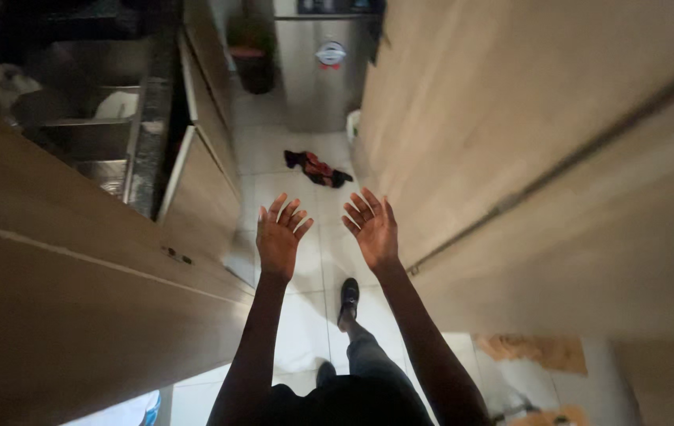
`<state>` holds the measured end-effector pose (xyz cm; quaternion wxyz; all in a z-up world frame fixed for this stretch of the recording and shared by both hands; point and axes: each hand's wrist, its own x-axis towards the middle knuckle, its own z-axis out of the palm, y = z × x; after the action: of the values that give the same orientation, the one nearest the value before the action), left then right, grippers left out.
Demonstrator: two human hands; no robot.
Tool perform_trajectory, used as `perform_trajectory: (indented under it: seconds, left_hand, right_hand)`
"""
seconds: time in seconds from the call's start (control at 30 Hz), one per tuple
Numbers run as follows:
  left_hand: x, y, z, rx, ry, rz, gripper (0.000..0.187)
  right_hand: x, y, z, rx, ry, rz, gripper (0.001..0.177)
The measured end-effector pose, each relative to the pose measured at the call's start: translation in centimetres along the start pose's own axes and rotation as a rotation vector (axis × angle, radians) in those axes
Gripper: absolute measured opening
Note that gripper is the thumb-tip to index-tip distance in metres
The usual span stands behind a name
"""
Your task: The person places a glass on a serving tray, then walks to the kitchen sink to retrieve a fork, a knife, and a spoon one at a time, placing each utensil onto the tray.
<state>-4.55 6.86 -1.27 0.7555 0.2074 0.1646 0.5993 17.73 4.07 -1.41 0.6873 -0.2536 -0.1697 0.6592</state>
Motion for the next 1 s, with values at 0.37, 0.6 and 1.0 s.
perform_trajectory:
  seconds: [0.37, 0.6, 1.0]
  left_hand:
    - [13.0, 4.4, -3.0, 0.085, 0.078, 0.232, 0.059]
    - [18.8, 6.6, -4.2, 0.079, 0.193, 0.323, 0.06]
    - [23.9, 10.6, -11.2, 0.021, 0.291, 0.441, 0.061]
  right_hand:
    - [18.6, 2.5, 2.2, 0.004, -0.198, 0.159, 0.054]
    - [27.8, 3.1, 4.8, -0.071, -0.284, 0.288, 0.056]
    - [36.9, 10.4, 9.7, -0.134, -0.298, 0.501, 0.06]
